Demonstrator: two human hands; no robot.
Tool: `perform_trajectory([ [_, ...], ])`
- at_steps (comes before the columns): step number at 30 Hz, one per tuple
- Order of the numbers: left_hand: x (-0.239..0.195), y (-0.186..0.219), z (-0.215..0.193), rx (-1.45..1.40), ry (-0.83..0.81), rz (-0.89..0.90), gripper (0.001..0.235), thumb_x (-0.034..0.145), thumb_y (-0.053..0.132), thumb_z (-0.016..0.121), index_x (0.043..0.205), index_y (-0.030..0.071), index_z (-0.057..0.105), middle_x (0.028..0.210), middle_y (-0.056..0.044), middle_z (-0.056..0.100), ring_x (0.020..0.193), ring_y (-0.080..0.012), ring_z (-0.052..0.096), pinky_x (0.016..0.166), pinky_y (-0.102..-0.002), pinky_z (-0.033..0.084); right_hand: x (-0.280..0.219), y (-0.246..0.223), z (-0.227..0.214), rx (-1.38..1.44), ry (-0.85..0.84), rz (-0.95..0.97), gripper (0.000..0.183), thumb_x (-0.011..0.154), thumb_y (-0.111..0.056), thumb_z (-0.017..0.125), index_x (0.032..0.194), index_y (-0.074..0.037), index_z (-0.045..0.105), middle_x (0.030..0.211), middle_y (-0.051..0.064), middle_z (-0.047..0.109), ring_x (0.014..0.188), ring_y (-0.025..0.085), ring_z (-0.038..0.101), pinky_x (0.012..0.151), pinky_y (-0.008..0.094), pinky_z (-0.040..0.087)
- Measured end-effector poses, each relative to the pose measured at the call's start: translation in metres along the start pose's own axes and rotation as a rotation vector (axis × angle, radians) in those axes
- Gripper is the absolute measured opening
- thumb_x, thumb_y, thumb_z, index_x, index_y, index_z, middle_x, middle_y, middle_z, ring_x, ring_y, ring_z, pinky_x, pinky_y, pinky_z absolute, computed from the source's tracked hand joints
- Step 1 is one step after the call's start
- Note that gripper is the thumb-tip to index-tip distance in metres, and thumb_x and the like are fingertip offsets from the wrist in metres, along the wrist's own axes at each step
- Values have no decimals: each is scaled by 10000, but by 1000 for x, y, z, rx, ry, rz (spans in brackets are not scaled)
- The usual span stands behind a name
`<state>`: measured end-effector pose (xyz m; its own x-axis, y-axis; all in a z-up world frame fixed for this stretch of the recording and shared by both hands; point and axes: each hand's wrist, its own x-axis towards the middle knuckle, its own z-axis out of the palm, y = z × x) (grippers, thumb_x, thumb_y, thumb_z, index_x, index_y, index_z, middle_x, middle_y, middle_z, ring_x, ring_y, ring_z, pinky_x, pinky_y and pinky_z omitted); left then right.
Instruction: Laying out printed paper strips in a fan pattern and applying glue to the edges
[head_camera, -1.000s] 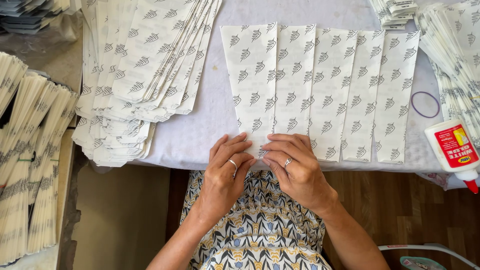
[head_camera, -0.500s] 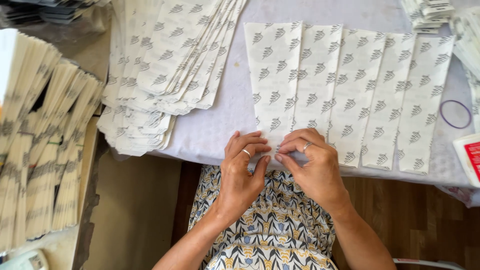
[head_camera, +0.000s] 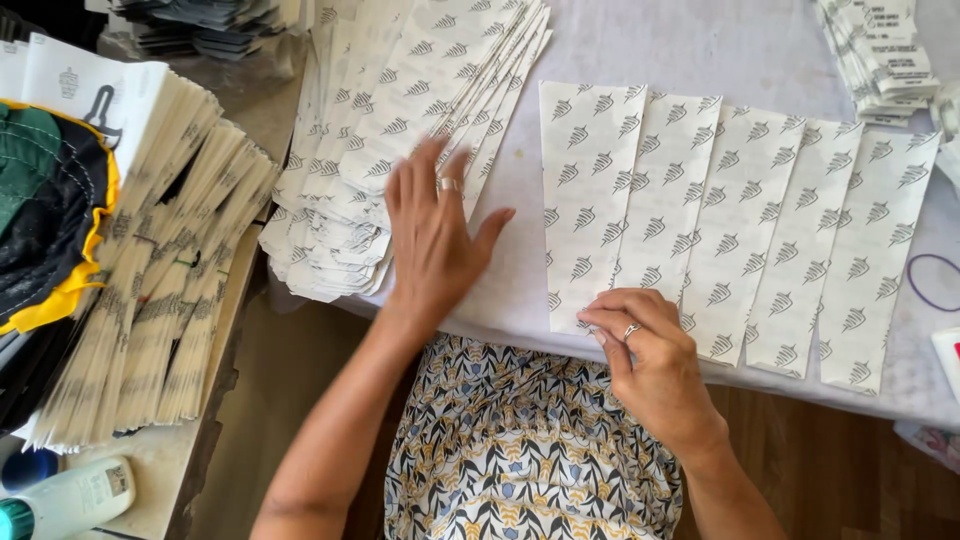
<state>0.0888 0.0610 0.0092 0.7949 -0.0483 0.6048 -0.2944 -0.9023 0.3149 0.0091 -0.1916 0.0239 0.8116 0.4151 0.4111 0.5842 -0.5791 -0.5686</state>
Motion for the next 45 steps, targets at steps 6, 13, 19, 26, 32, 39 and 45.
perform_trajectory([
  [6,63,-46,21,251,-644,-336,1184,841,825,522,1651,133,6,1660,-297,-87,1507,-494,-117,1155,-746,-50,0,2,-2,-13,-29,-2,255,880,105,673,1065,-48,755,1056,55,692,1071,230,642,1015,377,444],
  [13,51,-82,13,331,-520,-417,771,1014,533,482,1598,70,282,1582,-369,232,1449,-554,196,1061,-817,222,-1,6,-2,-6,-20,-11,215,904,60,681,1065,-64,750,1061,53,699,1080,239,645,1001,385,439],
  [19,38,-104,42,416,-156,-261,321,1104,150,469,992,42,750,982,-189,746,1016,-445,668,859,-616,508,-2,5,-2,-46,-32,-19,235,893,72,674,1065,-70,746,1067,53,691,1088,241,634,1011,387,435],
  [26,39,-97,44,633,155,-208,280,695,-128,614,661,146,566,526,58,466,508,-101,364,419,-281,269,-1,3,-2,-42,-26,-31,224,908,81,656,1064,-58,736,1062,59,688,1093,243,636,1011,385,441],
  [32,26,-13,29,506,-199,-169,200,876,26,695,1075,35,710,835,-77,729,642,-228,689,452,-376,531,-1,1,-1,-51,-28,-20,209,917,68,656,1062,-59,738,1069,57,675,1085,243,629,992,386,440],
  [39,-9,59,29,121,-359,-23,464,1000,523,644,872,79,689,776,-66,670,812,-258,622,434,-408,517,1,-1,-3,-69,-42,-19,219,922,67,653,1073,-71,732,1087,55,669,1085,238,627,994,376,429],
  [45,-18,4,-9,-237,-330,123,277,970,22,608,1230,-22,693,1388,-273,607,1286,-420,563,1060,-518,443,1,0,-3,-82,-38,-61,199,931,78,640,1077,-30,720,1089,95,666,1092,269,630,992,400,442],
])
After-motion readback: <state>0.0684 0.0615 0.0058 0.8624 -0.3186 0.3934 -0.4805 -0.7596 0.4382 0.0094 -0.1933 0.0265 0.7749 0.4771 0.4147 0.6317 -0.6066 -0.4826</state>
